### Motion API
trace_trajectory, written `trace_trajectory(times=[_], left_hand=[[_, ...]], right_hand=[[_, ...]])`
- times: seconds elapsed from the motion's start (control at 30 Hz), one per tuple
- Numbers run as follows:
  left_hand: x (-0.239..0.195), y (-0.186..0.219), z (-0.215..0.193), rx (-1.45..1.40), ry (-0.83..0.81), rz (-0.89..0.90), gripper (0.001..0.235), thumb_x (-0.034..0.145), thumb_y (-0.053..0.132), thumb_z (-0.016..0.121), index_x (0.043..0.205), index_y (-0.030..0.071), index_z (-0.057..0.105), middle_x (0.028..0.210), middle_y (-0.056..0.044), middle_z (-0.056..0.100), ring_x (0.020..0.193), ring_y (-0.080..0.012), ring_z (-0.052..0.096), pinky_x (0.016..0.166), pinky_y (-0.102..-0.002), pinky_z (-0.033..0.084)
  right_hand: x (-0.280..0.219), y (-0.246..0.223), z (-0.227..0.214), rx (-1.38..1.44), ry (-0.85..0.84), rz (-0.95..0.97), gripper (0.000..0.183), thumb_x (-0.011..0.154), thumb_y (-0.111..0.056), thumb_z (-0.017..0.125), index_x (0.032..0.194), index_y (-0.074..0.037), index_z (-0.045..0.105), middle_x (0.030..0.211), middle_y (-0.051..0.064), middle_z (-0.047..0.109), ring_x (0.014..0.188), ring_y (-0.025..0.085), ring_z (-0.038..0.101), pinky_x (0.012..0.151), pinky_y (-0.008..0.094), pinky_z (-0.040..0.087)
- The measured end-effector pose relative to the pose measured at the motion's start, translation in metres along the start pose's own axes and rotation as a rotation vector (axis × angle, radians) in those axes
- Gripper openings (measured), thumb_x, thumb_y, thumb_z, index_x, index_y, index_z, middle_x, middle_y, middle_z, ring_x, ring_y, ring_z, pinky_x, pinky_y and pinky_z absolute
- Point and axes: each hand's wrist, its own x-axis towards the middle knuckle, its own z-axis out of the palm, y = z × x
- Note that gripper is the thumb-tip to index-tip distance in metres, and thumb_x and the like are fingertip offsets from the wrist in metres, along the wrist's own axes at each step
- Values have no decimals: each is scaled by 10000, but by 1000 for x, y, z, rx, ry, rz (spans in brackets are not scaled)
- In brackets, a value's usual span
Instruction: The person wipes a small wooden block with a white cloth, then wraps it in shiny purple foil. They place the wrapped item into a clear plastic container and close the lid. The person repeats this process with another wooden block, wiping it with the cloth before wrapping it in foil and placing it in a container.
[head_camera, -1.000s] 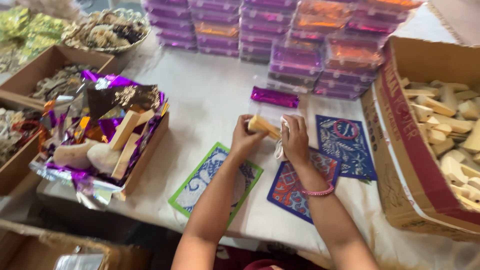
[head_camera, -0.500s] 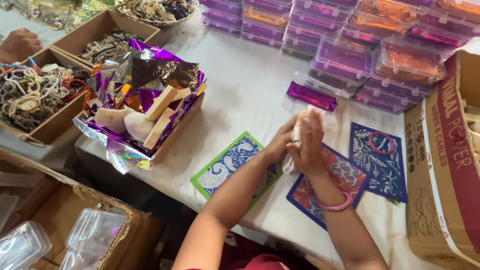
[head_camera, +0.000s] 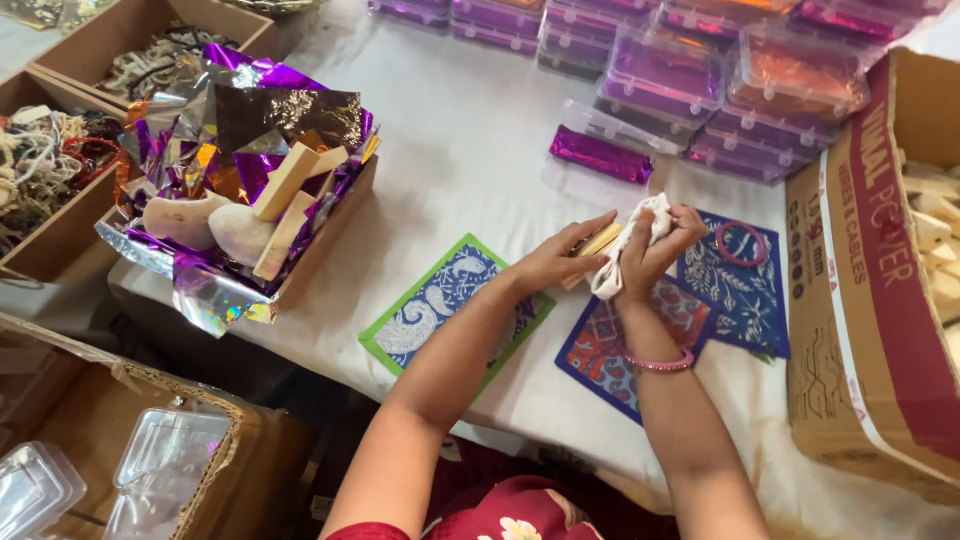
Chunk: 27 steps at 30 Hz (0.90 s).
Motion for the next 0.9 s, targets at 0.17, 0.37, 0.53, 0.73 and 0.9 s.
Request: trace_trajectory(times=[0.17,0.37,0.53,0.73,0.9], left_hand=[[7,-21,0,-63,92,-33,665,1020,259,643,1618,153,373,1344,-128,623,1226,-217,614,1082,-350,486],[4,-1,-19,-988,435,-170,559,1010,388,492,1509,140,460,1244,-114,661,1052,-237,672,875,-401,580],[9,-14,-4,-875,268,-179,460,1071,302,499,1488,107,513,1320,-103,648,1120,-203,675,923,-356,584],[9,-17,3,-790,247,-128,451,1077,171,525,1527,154,503,1374,-94,626,1138,-189,642,907,-326,558],[6,-22,-12,-955,373,-135,492,1037,272,505,1483,67,480,1351,-149,617,1161,-260,662,928,-383,605]], right_hand=[[-22,43,0,-214,-230,-175,351,1040,-319,750,1116,-56,529,1118,171,522,1145,362,553,1085,495,457],[-2,-89,11,-194,-637,-503,537,992,-408,623,1356,-17,575,1411,209,540,1304,437,513,1130,502,404],[-1,-20,13,-17,-453,-189,428,1058,-292,523,1392,-24,531,1387,184,539,1303,399,535,1138,489,411],[-14,33,-2,-38,-206,-85,175,1157,-221,492,1242,-74,536,1339,159,556,1308,334,547,1177,461,419],[-14,-76,19,-167,-606,-475,461,1083,-412,445,1389,-110,611,1503,176,508,1477,404,397,1220,530,314]])
